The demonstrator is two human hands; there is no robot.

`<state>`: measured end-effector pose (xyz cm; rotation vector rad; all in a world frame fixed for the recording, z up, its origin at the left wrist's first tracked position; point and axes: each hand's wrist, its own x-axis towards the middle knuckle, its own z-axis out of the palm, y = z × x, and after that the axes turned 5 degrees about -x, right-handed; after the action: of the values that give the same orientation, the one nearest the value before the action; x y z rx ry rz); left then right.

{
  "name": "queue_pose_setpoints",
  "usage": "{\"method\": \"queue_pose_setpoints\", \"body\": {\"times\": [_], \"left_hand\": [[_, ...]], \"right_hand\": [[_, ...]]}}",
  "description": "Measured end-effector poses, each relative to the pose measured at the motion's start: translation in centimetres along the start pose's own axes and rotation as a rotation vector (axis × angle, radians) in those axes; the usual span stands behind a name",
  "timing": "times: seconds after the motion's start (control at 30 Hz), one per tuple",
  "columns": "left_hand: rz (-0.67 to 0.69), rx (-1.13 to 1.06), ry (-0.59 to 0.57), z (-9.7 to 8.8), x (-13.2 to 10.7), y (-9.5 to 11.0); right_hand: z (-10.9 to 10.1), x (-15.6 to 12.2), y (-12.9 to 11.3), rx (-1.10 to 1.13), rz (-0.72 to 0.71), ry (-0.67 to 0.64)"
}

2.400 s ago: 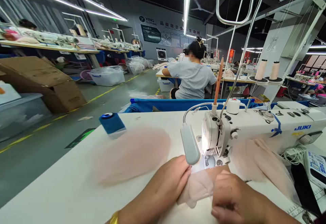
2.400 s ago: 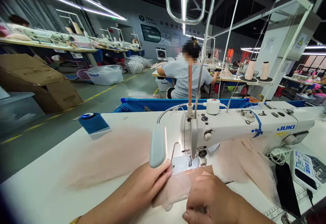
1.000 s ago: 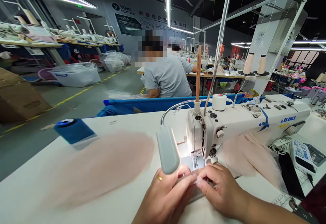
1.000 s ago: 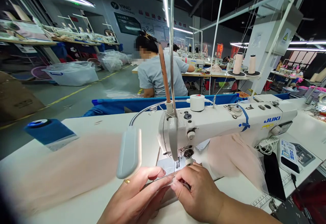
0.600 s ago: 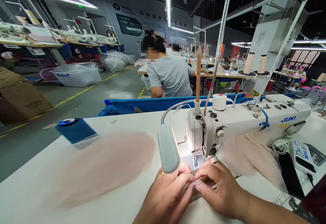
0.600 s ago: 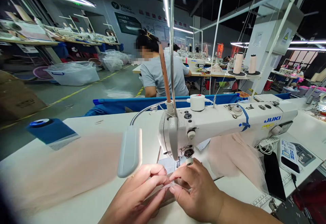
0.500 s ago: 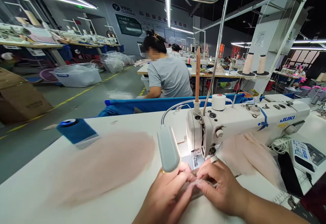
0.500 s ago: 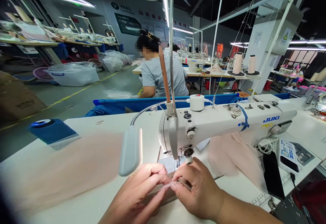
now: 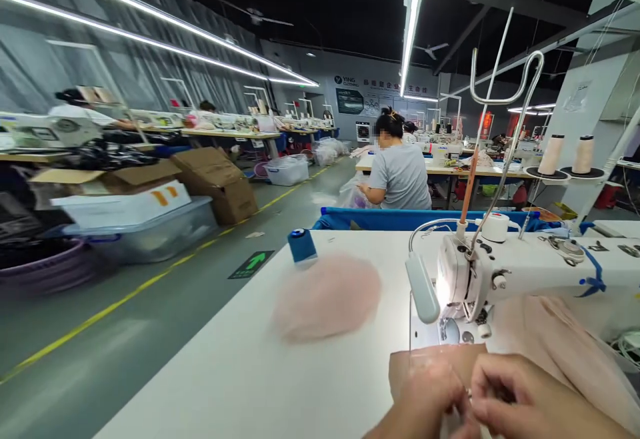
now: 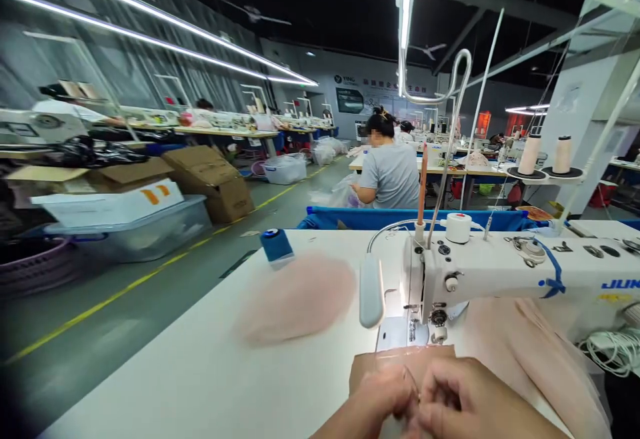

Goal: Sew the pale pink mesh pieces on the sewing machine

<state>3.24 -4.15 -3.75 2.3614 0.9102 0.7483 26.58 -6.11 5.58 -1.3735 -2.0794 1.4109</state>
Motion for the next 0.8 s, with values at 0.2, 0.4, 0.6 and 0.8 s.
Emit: {"method": "queue_pose_setpoints", "body": {"times": [0.2, 0.4, 0.6, 0.8], "left_hand": [[-0.043, 0.152, 0.098, -2.2, 1.4, -1.2], [0.412, 0.248, 0.297, -2.0, 1.8, -3.6], [0.432, 0.336, 0.217, -3.5, 2.3, -3.2], [0.403, 0.338, 0.292, -2.9, 2.2, -3.1]], "right_hand": [[1.4, 7.2, 0.7, -0.549, -0.04, 0.277], [1.5, 7.3, 0.9, -0.629, 0.015, 0.323], [2.3, 5.1, 2.2, -0.939, -0.277, 0.509], [2.8, 5.6, 4.5, -0.985, -0.51, 0.51]]}}
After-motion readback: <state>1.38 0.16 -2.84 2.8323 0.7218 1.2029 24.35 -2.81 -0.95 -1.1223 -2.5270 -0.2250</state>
